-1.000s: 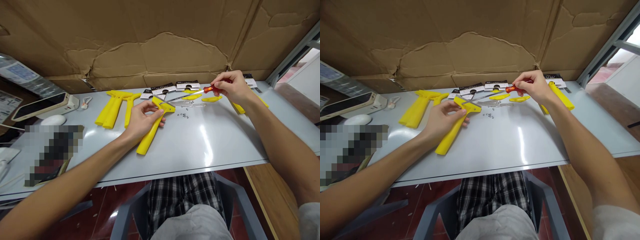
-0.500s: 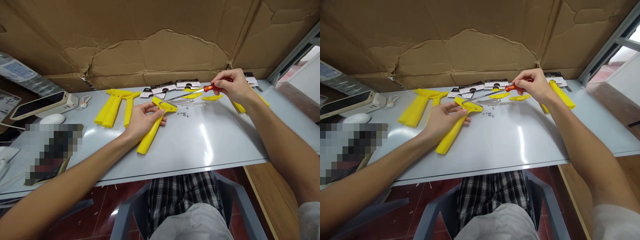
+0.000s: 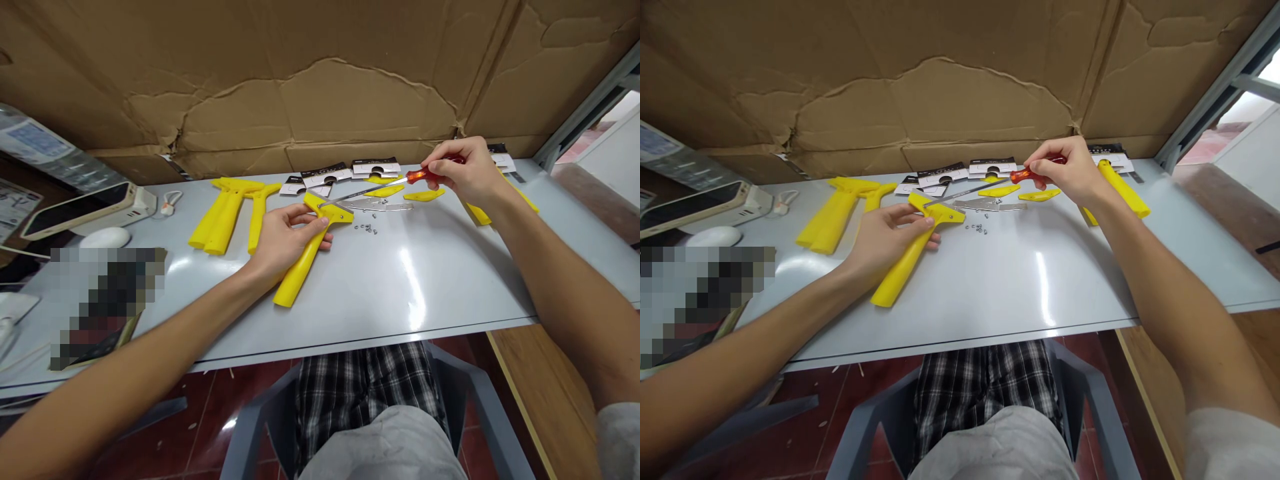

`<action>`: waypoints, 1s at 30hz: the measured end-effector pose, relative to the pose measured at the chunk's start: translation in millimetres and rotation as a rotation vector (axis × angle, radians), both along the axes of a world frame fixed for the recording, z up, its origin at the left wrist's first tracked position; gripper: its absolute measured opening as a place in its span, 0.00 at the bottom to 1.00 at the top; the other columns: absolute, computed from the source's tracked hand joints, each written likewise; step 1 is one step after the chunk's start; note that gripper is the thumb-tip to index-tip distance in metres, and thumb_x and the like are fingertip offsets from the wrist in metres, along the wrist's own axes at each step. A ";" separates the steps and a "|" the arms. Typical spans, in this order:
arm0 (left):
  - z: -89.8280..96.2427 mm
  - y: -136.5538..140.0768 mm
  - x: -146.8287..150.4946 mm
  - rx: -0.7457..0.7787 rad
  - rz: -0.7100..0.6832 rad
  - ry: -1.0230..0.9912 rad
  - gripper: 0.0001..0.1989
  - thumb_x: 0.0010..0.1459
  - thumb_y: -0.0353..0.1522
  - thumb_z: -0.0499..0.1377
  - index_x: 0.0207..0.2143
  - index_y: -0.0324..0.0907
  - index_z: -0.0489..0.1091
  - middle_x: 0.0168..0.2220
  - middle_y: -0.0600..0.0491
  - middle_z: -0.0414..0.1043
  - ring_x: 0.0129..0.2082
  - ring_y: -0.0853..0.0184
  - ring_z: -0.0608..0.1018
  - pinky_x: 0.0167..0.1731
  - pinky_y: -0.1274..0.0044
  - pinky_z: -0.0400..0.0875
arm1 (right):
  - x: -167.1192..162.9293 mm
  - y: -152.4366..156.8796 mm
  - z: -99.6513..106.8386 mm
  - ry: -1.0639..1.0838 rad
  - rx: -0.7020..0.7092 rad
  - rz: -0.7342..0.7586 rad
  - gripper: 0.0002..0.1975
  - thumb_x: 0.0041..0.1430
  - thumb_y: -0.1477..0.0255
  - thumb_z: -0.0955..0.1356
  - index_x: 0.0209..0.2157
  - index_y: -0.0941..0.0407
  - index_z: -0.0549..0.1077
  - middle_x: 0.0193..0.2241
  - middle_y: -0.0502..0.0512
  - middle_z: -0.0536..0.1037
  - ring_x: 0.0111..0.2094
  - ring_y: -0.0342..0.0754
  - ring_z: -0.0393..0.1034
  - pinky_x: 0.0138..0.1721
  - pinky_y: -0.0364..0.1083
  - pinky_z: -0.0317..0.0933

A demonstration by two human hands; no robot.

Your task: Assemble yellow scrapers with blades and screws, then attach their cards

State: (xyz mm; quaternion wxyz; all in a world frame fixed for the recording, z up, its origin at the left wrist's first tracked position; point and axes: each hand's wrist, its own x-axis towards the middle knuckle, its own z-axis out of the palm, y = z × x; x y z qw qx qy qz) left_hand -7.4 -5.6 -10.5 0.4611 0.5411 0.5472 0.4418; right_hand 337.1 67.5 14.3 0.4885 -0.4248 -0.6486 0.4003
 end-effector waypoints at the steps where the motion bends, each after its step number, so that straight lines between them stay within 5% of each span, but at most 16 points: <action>1: 0.7 -0.2 0.3 -0.006 0.002 -0.001 0.14 0.56 0.40 0.76 0.38 0.42 0.78 0.40 0.44 0.82 0.35 0.53 0.88 0.40 0.60 0.90 | -0.8 -0.4 0.2 0.007 -0.004 0.002 0.13 0.54 0.65 0.82 0.33 0.56 0.79 0.26 0.53 0.74 0.29 0.44 0.72 0.32 0.48 0.71; 30: 6.2 -0.6 4.6 -0.101 0.057 -0.078 0.07 0.57 0.31 0.73 0.37 0.40 0.80 0.35 0.46 0.84 0.32 0.59 0.87 0.34 0.71 0.88 | -12.1 -14.4 12.3 -0.126 0.095 -0.030 0.08 0.55 0.71 0.80 0.31 0.54 0.80 0.26 0.53 0.77 0.27 0.44 0.70 0.30 0.47 0.68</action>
